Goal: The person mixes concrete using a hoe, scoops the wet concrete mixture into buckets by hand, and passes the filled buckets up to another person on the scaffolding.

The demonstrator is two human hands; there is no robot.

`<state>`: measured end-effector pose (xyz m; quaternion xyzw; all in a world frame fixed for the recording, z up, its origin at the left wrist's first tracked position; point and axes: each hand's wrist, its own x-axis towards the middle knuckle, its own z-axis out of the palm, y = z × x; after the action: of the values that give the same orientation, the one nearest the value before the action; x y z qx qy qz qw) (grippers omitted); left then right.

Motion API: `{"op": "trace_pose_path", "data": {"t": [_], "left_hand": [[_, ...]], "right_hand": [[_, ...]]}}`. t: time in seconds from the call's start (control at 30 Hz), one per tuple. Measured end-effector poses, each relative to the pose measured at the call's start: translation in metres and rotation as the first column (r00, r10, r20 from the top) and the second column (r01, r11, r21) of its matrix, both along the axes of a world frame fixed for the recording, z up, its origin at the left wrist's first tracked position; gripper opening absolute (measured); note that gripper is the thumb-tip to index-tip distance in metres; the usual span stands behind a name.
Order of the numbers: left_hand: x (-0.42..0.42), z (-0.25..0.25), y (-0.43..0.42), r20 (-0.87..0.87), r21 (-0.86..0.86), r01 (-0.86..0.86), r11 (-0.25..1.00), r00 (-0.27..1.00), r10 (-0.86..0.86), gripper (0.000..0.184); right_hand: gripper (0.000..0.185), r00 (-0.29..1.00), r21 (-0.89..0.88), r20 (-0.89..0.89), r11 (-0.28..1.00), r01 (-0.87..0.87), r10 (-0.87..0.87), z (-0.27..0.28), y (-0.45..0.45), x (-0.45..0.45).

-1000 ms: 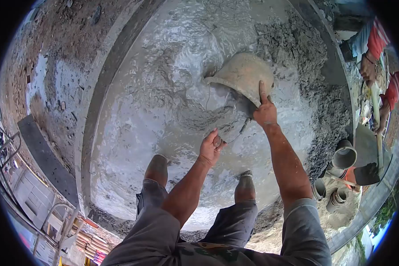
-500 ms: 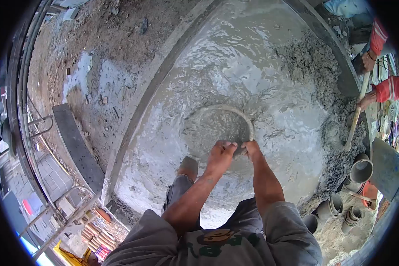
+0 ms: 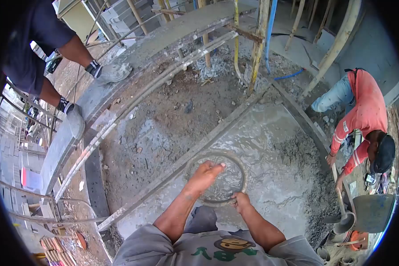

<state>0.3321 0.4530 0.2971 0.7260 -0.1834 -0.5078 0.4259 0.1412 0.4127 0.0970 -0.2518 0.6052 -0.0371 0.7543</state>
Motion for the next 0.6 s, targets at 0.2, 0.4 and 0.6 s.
{"op": "trace_pose_path", "data": {"t": [0.2,0.4,0.6], "left_hand": [[0.098,0.192,0.008,0.284,-0.256,0.168,0.952,0.954,-0.092,0.042],[0.154,0.344,-0.008,0.503,-0.234,0.109,0.966,0.864,0.025,0.046],[0.233,0.395,-0.014,0.720,-0.292,0.065,0.954,0.672,0.175,0.046]], "right_hand": [[0.017,0.962,-0.037,0.268,0.997,0.069,-0.057,0.179,-0.006,0.090],[0.018,0.803,-0.128,0.594,0.991,0.032,0.051,0.316,-0.019,0.184],[0.030,0.743,-0.189,0.663,0.981,0.045,0.094,0.395,-0.021,0.252]]}}
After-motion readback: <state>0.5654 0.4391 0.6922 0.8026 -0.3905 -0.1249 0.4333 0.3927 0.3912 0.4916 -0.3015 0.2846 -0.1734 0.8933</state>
